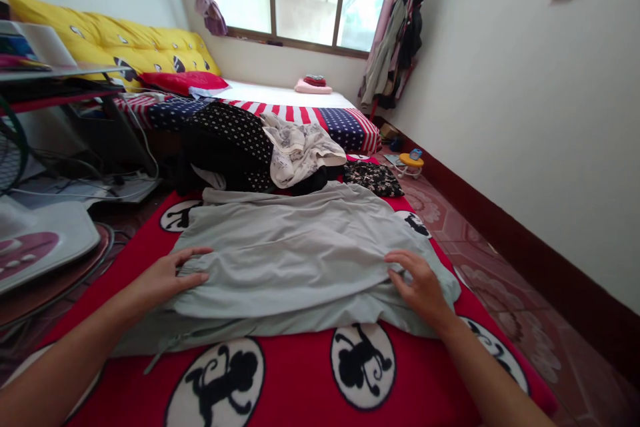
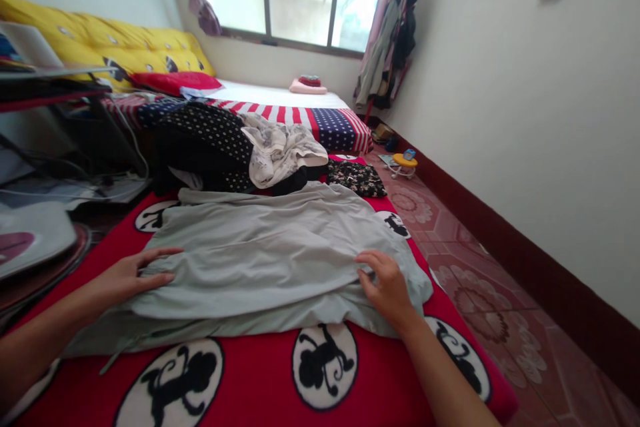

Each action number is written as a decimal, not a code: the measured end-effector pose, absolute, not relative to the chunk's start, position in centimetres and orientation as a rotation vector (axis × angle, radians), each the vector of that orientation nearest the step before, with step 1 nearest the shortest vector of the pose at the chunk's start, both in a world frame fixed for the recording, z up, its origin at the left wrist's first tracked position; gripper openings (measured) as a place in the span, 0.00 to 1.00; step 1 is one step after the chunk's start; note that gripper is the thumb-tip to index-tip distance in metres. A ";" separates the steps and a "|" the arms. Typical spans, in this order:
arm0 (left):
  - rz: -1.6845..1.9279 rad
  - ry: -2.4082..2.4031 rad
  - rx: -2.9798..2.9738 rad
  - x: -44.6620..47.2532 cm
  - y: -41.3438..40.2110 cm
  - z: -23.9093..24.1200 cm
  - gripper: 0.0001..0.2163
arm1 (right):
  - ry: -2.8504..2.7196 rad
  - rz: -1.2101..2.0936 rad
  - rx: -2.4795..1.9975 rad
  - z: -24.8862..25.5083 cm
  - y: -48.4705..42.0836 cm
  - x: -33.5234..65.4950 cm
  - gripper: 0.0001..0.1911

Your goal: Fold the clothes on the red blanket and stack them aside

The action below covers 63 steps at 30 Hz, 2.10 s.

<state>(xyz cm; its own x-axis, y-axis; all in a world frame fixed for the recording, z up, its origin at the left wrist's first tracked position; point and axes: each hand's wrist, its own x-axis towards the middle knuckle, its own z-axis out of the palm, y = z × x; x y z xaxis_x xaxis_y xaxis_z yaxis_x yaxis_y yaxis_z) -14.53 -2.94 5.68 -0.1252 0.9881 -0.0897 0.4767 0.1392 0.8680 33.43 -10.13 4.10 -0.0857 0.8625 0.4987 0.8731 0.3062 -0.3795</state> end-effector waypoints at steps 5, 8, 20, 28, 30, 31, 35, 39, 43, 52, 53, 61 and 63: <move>0.857 1.799 1.759 -15.7 -1.9 5.3 0.24 | -2.001 0.056 -1.770 5.2 -10.3 31.4 0.14; 0.962 1.787 2.007 -14.3 -1.9 5.2 0.21 | -1.846 0.016 -1.794 5.3 -9.9 31.9 0.11; 1.064 1.003 1.924 5.7 2.6 7.5 0.11 | -1.684 0.112 -1.725 1.8 -11.4 33.8 0.08; 0.333 0.933 2.175 14.2 7.7 6.0 0.09 | -1.600 -0.070 -1.710 -0.2 -11.9 33.4 0.13; 0.202 0.890 2.202 14.4 7.9 5.8 0.05 | -1.606 -0.101 -1.763 -0.1 -11.9 33.2 0.12; 0.164 0.876 2.218 14.4 7.9 5.8 0.04 | -1.610 -0.105 -1.770 0.0 -11.9 33.1 0.08; 0.242 0.928 2.306 14.2 7.5 5.6 0.04 | -1.565 -0.129 -1.736 0.3 -12.4 32.8 0.06; 0.446 1.043 2.409 14.2 6.0 4.4 0.07 | -1.529 -0.211 -1.775 -0.1 -12.7 33.0 0.07; 0.708 1.140 2.613 13.7 3.7 3.6 0.06 | -1.520 -0.260 -1.909 -0.6 -12.6 33.1 0.06; 0.693 1.094 2.627 10.8 -2.5 1.7 0.15 | -1.395 -0.466 -1.957 1.6 -12.7 32.2 0.07; 0.695 1.068 2.641 10.9 -2.8 1.1 0.17 | -1.459 -0.466 -1.872 2.2 -12.3 31.2 0.09; 0.600 1.048 2.676 9.3 -2.6 -0.5 0.26 | -2.191 0.018 -1.539 0.2 -8.3 22.8 0.36; 0.548 1.071 2.708 6.7 -3.0 0.0 0.29 | -2.214 -0.081 -1.604 -1.4 -7.6 22.9 0.37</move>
<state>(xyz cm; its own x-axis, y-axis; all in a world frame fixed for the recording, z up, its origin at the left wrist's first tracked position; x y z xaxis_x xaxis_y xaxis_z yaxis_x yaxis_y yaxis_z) 6.67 -2.99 -0.03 0.6728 0.6882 0.2715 0.6226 -0.7249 0.2946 22.89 -7.61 -1.40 -0.2588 0.8989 0.3535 0.9223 0.3387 -0.1860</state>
